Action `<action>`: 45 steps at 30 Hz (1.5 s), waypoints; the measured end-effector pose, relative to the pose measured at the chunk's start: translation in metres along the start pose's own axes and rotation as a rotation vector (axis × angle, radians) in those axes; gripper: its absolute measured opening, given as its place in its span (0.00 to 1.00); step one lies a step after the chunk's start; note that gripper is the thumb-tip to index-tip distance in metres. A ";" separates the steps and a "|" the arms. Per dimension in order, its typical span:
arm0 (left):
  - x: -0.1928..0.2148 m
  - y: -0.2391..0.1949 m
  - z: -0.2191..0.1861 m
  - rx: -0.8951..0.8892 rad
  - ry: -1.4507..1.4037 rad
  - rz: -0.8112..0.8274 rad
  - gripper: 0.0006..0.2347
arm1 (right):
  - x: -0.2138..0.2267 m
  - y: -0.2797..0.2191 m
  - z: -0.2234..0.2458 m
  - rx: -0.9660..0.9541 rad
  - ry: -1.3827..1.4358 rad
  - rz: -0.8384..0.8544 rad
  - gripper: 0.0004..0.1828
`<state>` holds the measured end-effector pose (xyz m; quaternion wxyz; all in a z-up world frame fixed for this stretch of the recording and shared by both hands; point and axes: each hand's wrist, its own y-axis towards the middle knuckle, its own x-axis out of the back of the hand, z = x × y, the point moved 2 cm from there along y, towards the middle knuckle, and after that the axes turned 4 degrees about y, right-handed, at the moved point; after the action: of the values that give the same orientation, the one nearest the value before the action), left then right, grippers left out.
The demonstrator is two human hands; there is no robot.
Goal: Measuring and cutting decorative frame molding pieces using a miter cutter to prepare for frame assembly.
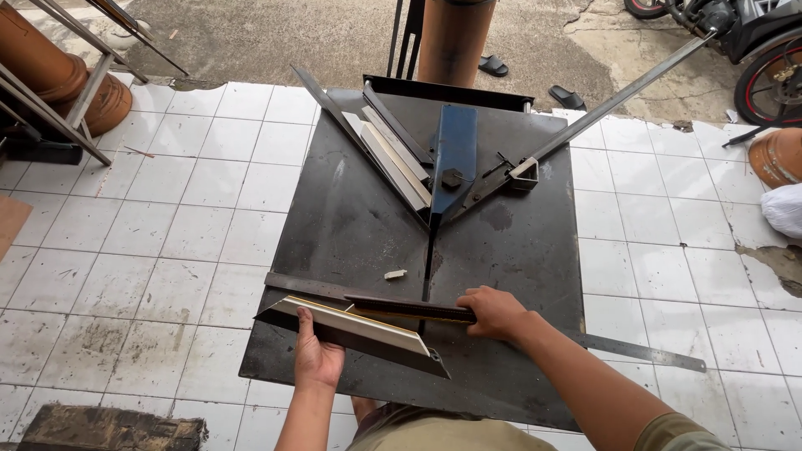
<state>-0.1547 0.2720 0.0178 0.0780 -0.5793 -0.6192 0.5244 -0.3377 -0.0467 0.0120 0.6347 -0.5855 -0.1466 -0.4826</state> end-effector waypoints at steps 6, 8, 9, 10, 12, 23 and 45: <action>0.006 0.007 0.005 -0.023 0.001 0.042 0.25 | -0.009 -0.005 0.018 0.136 0.227 -0.054 0.28; 0.007 0.005 0.003 -0.002 0.003 0.031 0.27 | -0.005 -0.014 0.016 0.077 0.282 -0.092 0.18; 0.007 0.004 0.001 0.018 0.005 0.021 0.28 | -0.002 -0.018 0.015 0.018 0.337 -0.132 0.09; 0.008 0.005 0.001 0.018 0.003 0.020 0.28 | 0.006 -0.023 0.011 0.018 0.335 -0.131 0.09; 0.011 0.007 0.000 0.009 0.008 0.033 0.28 | 0.021 -0.034 0.003 -0.087 0.367 -0.147 0.09; -0.044 0.003 0.063 0.123 0.003 0.061 0.22 | -0.018 -0.045 -0.031 -0.163 0.101 -0.371 0.39; -0.069 0.026 0.088 0.176 -0.008 0.102 0.21 | -0.077 -0.086 -0.059 -0.198 -0.176 -0.445 0.15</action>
<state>-0.1784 0.1616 -0.0043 0.0993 -0.5987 -0.5409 0.5824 -0.4659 -0.0519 -0.0104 0.4371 -0.6377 -0.2785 -0.5698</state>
